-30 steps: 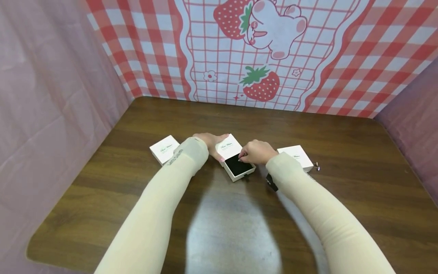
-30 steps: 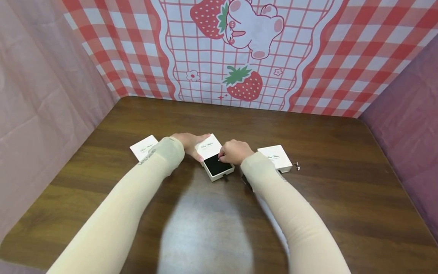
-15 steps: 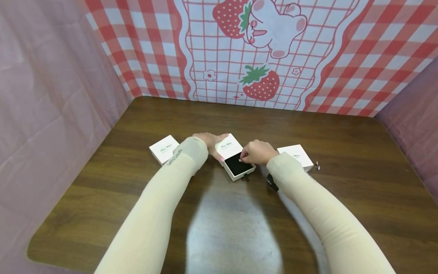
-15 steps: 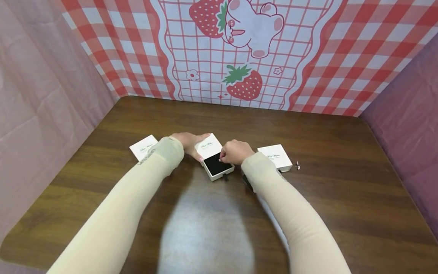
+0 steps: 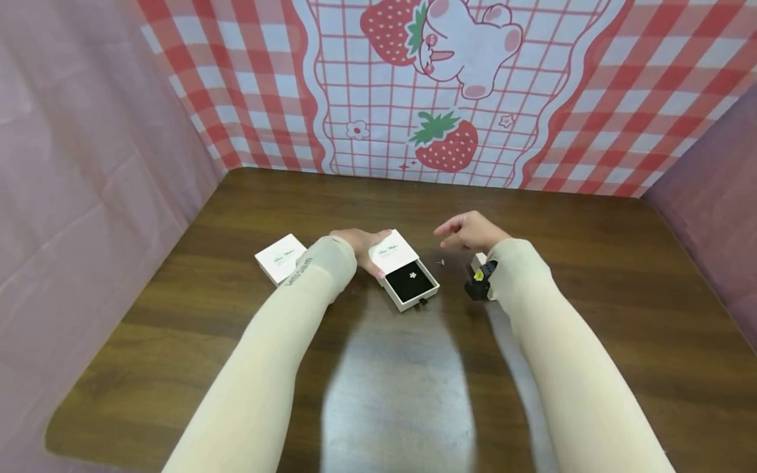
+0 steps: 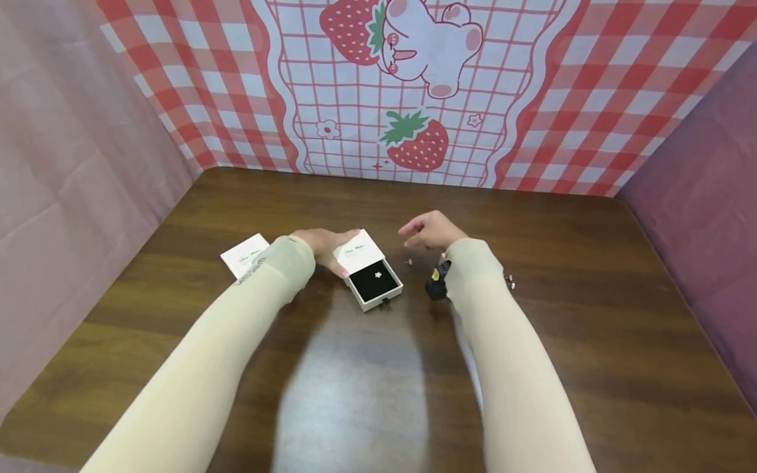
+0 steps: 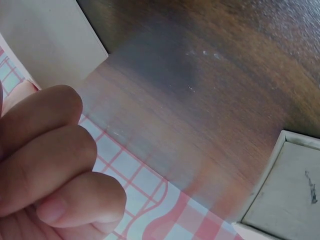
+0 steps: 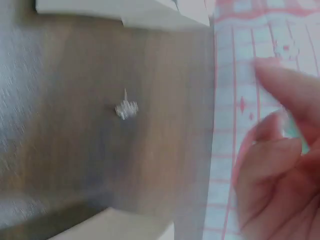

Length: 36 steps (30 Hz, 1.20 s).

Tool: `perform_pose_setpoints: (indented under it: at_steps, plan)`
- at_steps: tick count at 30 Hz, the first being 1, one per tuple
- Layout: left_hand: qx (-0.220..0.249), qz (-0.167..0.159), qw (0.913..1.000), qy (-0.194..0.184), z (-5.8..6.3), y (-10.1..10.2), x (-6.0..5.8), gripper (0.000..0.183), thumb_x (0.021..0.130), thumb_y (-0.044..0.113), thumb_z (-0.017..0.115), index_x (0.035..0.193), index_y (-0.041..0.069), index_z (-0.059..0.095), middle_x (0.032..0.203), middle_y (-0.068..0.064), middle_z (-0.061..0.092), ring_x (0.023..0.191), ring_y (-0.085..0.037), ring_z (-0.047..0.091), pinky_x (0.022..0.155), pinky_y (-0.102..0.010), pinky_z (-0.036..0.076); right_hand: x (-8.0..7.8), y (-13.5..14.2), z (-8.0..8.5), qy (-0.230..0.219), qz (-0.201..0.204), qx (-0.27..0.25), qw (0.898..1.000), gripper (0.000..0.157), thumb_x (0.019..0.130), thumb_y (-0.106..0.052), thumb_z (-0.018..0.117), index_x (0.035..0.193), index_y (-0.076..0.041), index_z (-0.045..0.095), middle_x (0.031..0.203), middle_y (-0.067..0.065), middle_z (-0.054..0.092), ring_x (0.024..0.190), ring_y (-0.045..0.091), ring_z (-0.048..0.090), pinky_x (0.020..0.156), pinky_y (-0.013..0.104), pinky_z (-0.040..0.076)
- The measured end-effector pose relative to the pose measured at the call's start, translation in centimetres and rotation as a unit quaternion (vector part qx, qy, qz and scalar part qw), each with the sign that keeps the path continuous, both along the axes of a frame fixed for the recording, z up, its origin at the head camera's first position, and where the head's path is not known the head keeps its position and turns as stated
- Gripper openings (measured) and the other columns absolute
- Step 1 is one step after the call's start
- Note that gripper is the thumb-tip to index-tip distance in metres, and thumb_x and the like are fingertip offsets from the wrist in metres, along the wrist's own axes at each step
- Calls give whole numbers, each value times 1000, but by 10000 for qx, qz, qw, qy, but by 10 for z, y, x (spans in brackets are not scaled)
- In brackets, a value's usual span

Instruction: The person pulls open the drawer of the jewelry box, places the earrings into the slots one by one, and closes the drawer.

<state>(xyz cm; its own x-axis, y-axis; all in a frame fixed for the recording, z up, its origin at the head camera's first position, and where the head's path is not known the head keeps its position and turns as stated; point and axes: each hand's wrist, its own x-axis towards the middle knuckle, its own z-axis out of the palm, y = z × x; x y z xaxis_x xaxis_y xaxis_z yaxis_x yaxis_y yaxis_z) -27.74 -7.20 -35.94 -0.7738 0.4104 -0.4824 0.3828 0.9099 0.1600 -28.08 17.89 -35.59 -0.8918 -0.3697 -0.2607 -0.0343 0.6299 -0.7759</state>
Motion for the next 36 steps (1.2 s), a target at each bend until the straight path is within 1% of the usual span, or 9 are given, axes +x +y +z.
perform_pose_setpoints:
  at_steps: [2,4,8,14,18,21,24,31,36]
  plan:
    - [12,-66,10000,-9,0,1,0,105,78,57,72,155,28,7,150,-9,39,127,-25,45,101,-42,38,-2,6,1,-435,-170,122,9988,34,85,0,66,116,13,60,56,-4,53,44,5,38,45,20,34]
    - [40,-101,9999,-27,0,1,0,106,78,57,72,155,27,6,150,-10,38,127,-25,44,101,-41,37,-1,7,0,-791,-388,186,9959,36,86,-1,66,119,12,59,53,-5,49,42,4,39,43,19,33]
    - [124,-6,9999,-67,1,0,0,105,78,56,72,155,28,7,150,-11,37,129,-26,43,102,-41,36,5,-1,-8,-1166,-1155,-107,9864,39,83,4,66,120,11,58,55,-4,52,40,3,41,43,15,36]
    - [127,86,9998,-107,3,-1,0,105,78,57,71,155,29,6,153,-10,33,132,-28,40,104,-43,34,15,-11,-24,-1035,-2053,-425,9723,41,78,12,66,119,11,60,60,-4,55,41,3,40,43,14,38]
    - [86,72,9999,-120,3,1,0,105,78,57,71,155,29,5,153,-10,32,132,-29,39,104,-44,34,21,-12,-33,-789,-2431,-359,9661,42,77,10,68,119,8,62,76,4,60,42,4,42,43,15,40]
    - [74,19,9999,-127,2,2,1,105,78,57,71,155,28,5,153,-11,32,132,-29,39,104,-44,34,24,-14,-39,-590,-2601,-185,9636,40,77,9,69,117,6,64,94,14,64,41,3,43,43,15,41]
    - [115,15,9998,-145,2,0,1,106,78,56,72,155,28,5,153,-12,32,132,-29,39,104,-43,34,25,-19,-43,-422,-2686,33,9623,37,76,8,69,114,4,67,101,17,65,39,1,42,42,14,41]
    - [150,65,9998,-147,3,-1,0,105,78,56,71,155,28,5,153,-11,31,132,-29,39,104,-43,34,28,-26,-44,-195,-2685,232,9628,29,79,4,69,108,5,69,85,11,66,39,0,42,42,13,40]
    - [126,34,9997,-199,2,1,1,106,78,57,71,155,27,4,154,-11,30,132,-29,39,105,-43,33,30,-24,-45,-202,-2616,377,9642,27,79,3,69,107,6,69,90,13,66,39,1,42,43,14,41]
